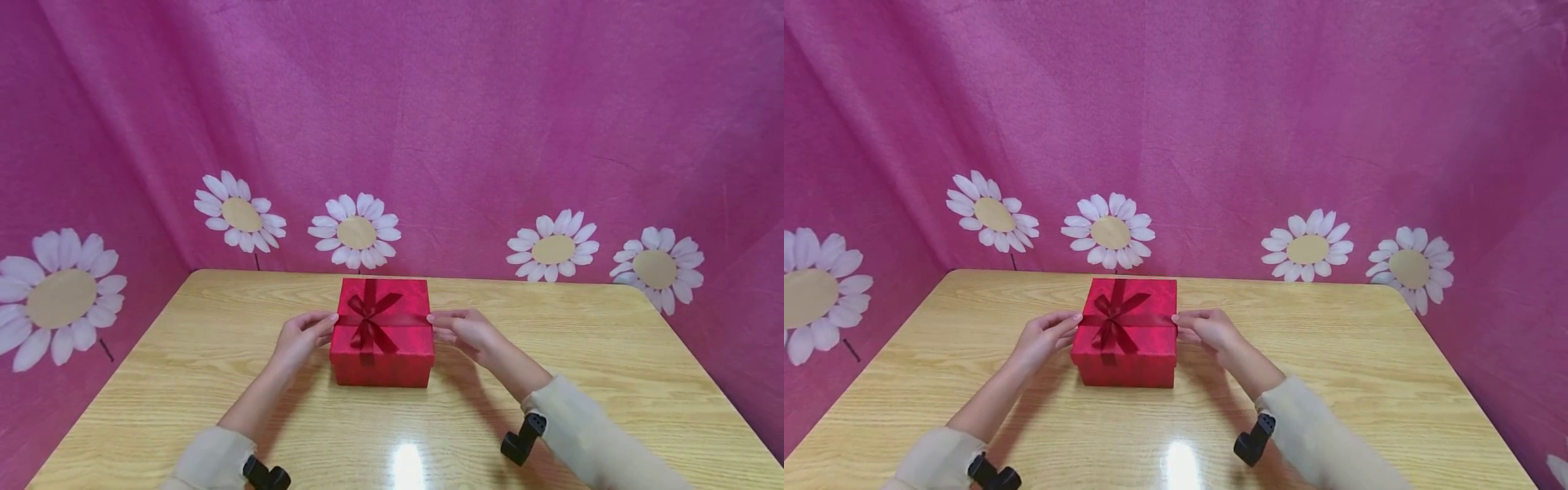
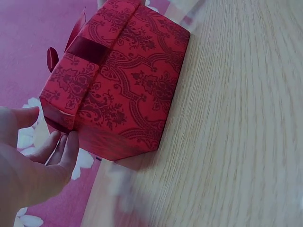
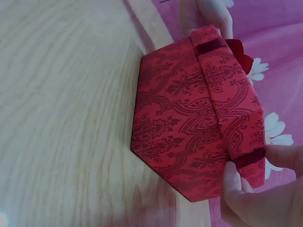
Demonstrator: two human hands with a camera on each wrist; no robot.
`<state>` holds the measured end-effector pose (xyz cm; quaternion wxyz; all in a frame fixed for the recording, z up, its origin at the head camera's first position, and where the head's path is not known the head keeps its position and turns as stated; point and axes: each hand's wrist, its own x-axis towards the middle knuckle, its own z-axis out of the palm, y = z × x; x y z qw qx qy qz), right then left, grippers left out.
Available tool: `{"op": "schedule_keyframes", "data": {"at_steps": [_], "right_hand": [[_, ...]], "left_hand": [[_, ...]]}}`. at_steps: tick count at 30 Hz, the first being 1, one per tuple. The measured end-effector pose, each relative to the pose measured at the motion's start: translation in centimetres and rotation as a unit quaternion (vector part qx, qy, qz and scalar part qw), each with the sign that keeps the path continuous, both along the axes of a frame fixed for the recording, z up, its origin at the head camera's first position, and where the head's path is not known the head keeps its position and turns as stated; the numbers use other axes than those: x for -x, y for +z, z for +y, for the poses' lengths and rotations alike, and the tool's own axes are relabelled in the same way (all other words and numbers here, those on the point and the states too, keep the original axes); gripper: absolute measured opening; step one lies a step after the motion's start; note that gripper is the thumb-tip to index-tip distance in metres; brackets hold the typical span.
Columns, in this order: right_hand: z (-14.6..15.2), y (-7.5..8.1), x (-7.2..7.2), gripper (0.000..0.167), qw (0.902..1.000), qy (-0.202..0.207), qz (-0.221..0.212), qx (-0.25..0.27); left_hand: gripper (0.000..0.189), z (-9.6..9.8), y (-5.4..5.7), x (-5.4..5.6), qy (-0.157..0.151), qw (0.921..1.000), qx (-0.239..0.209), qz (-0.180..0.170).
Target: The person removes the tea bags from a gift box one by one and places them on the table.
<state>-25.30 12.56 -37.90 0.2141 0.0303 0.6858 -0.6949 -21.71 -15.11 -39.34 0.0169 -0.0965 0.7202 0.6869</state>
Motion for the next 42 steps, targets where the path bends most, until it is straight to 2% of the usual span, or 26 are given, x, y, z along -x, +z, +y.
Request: {"op": "schedule_keyframes", "data": {"at_steps": [4, 8, 14, 15, 21, 27, 32, 42], "right_hand": [[0.8, 0.1, -0.9, 0.052, 0.9998, 0.013, -0.014, 0.0], [1.8, 0.2, -1.8, 0.049, 0.9986, 0.024, -0.03, 0.037], [3.0, 0.2, -3.0, 0.018, 0.9942, 0.023, -0.073, 0.075], [3.2, 0.1, -3.2, 0.016, 0.9933, 0.023, -0.08, 0.08], [4.2, -0.2, -4.2, 0.025, 0.9876, 0.04, -0.098, 0.116], [4.8, -0.2, -5.0, 0.027, 0.9848, 0.062, -0.099, 0.128], [5.5, -0.2, -5.4, 0.023, 0.9833, 0.078, -0.111, 0.122], [6.7, -0.4, -6.3, 0.018, 0.9799, 0.083, -0.129, 0.127]], "left_hand": [[0.038, 0.5, 0.1, -0.2, -0.003, 0.9999, 0.001, -0.014], [0.041, 0.7, -0.1, -0.5, -0.031, 0.9991, 0.011, -0.028], [0.042, 0.9, 0.4, -1.1, -0.074, 0.9951, 0.017, -0.063], [0.042, 1.0, 0.8, -1.4, -0.077, 0.994, 0.024, -0.074], [0.039, 1.2, 0.9, -2.3, -0.121, 0.9873, 0.013, -0.103], [0.043, 1.2, 0.8, -3.1, -0.147, 0.9828, -0.04, -0.105], [0.045, 1.3, 0.8, -3.6, -0.172, 0.9749, -0.07, -0.123], [0.045, 1.7, 0.6, -4.0, -0.198, 0.9663, -0.084, -0.142]]}}
